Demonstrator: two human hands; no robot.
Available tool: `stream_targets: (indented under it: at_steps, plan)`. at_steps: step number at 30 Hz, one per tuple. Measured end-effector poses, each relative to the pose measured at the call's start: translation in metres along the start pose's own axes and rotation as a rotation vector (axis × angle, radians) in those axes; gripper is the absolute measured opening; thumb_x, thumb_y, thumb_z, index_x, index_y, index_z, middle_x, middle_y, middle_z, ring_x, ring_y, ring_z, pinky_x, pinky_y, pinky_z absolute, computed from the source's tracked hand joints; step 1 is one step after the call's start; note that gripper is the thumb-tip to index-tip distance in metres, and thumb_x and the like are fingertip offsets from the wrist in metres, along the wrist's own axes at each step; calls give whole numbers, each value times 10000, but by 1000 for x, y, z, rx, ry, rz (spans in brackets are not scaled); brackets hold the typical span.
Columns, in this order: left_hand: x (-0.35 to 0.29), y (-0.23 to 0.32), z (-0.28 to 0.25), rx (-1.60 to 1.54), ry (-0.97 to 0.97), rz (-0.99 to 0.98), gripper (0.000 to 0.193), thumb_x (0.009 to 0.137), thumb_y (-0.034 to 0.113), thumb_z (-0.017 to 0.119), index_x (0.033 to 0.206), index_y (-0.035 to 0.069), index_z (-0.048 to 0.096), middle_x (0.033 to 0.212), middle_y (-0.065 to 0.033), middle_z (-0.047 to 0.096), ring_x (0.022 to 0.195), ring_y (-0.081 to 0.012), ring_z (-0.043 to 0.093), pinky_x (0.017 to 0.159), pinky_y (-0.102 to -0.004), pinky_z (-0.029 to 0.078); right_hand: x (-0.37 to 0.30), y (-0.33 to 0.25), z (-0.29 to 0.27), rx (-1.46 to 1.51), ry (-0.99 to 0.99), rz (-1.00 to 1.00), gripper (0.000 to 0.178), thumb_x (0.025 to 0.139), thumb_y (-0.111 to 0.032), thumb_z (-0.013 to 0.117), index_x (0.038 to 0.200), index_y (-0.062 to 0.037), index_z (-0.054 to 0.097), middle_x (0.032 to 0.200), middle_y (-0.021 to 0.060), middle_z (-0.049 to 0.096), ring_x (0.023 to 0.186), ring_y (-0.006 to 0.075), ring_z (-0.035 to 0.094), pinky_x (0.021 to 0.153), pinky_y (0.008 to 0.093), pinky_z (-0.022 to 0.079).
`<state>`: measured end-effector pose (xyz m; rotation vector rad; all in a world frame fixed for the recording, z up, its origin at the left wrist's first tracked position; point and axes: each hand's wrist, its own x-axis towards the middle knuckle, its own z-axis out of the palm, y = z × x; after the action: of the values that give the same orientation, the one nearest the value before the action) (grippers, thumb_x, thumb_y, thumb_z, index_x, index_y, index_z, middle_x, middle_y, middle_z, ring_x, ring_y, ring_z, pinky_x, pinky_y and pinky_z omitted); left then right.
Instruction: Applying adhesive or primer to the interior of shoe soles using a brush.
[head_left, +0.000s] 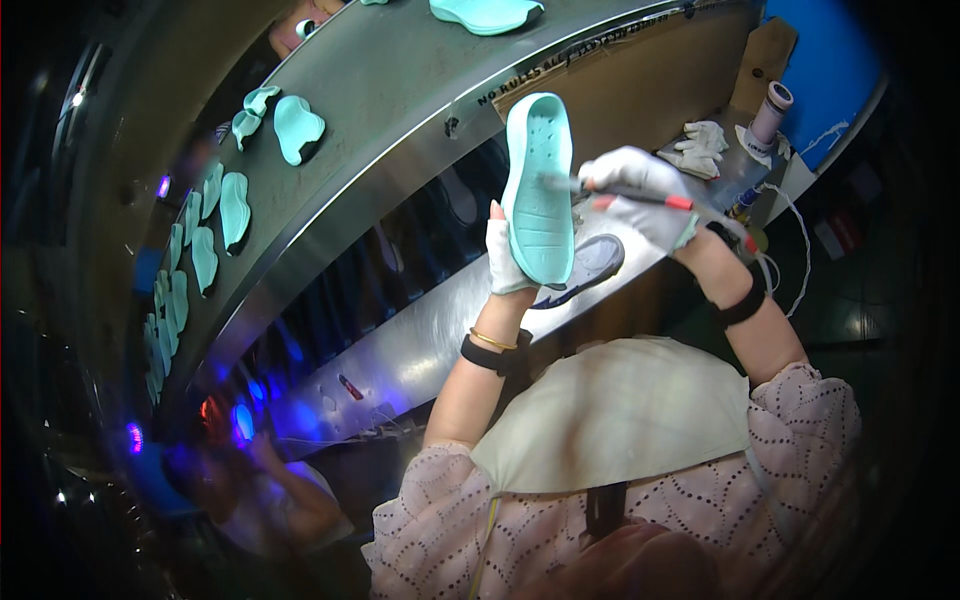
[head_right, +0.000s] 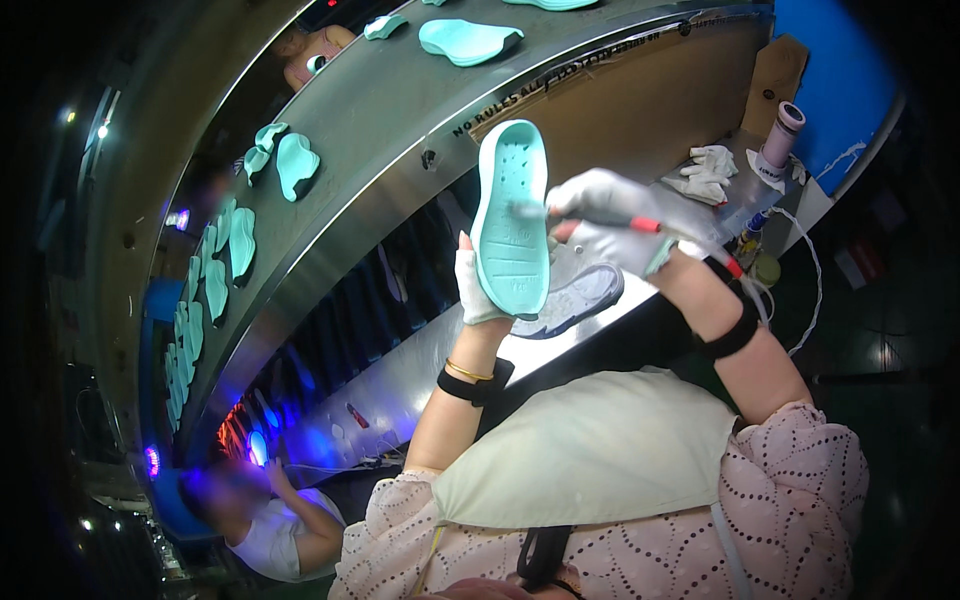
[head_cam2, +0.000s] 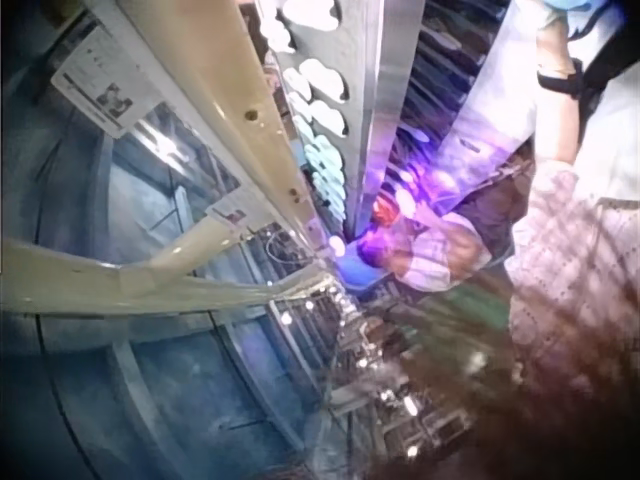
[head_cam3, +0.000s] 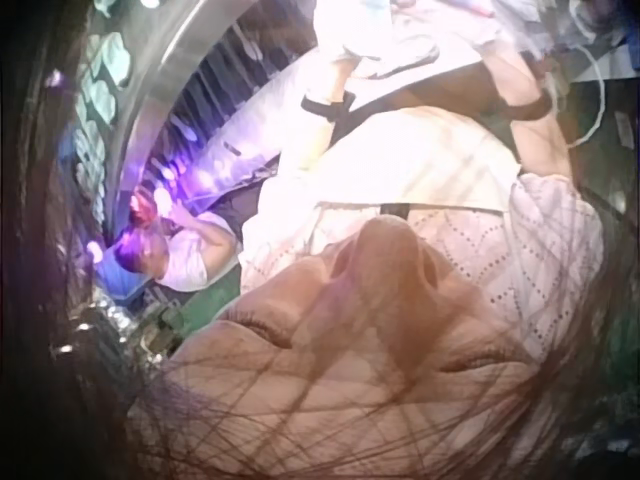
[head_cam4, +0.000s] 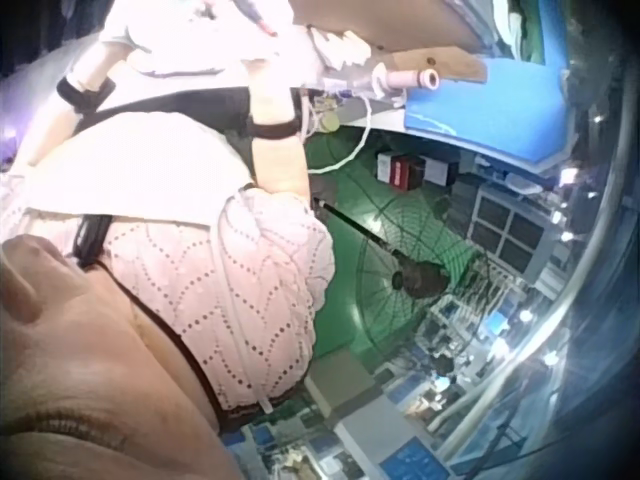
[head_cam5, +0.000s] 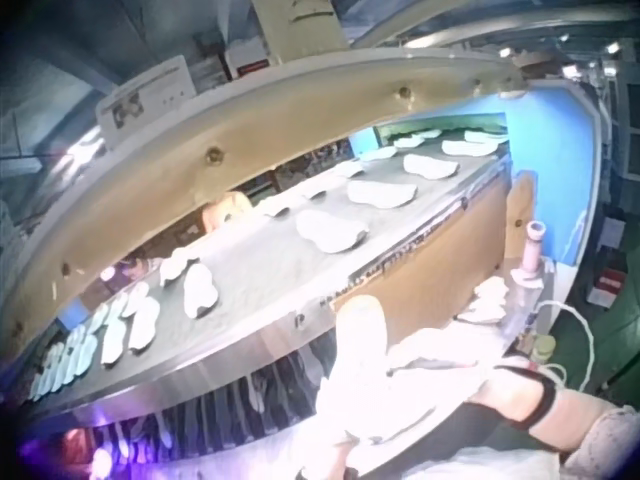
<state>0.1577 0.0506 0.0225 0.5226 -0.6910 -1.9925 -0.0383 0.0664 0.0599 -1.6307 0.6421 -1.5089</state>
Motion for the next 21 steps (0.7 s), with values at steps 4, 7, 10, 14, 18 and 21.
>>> stream_targets:
  at_steps: [4,7,10,14,18,21]
  plan:
    - [-1,0,0,97,-30,8,661,900,555,240,1268,37,423,1127,-167,562,952,-294,596,851,-392,476,12,-11,-20,-501,72,-169,230,722,100,614,907,-30,572,953,83,569,857,178,591,757,256,489]
    - [0,5,1,78,-3,49,617,915,531,265,1226,36,462,1082,-136,582,937,-244,593,827,-356,479,4,-12,-13,-495,-202,-136,246,665,50,653,889,-16,575,921,115,577,885,255,577,793,307,466]
    - [-3,6,3,103,41,79,601,920,526,292,1188,26,489,1035,-110,596,899,-203,590,799,-319,476,-11,-30,-10,-532,-262,-75,210,708,75,636,886,-24,588,912,66,576,835,151,582,738,263,487]
    - [0,10,3,110,32,82,614,908,546,309,1167,22,496,1024,-119,592,894,-203,585,796,-320,471,-5,-25,0,-276,-32,132,94,774,-30,652,853,-11,604,830,49,600,766,103,581,690,230,474]
    - [3,9,4,119,-62,79,642,902,562,299,1181,13,482,1025,-142,591,894,-224,586,818,-332,462,-8,-21,-2,-332,-117,533,178,870,-202,565,854,-29,604,792,27,587,718,93,541,631,219,425]
    - [-2,12,6,129,-49,36,666,896,584,275,1195,23,475,1040,-150,590,906,-238,590,822,-348,467,-5,-21,3,7,-118,854,268,886,-305,535,821,-56,613,732,30,605,670,93,593,571,211,442]
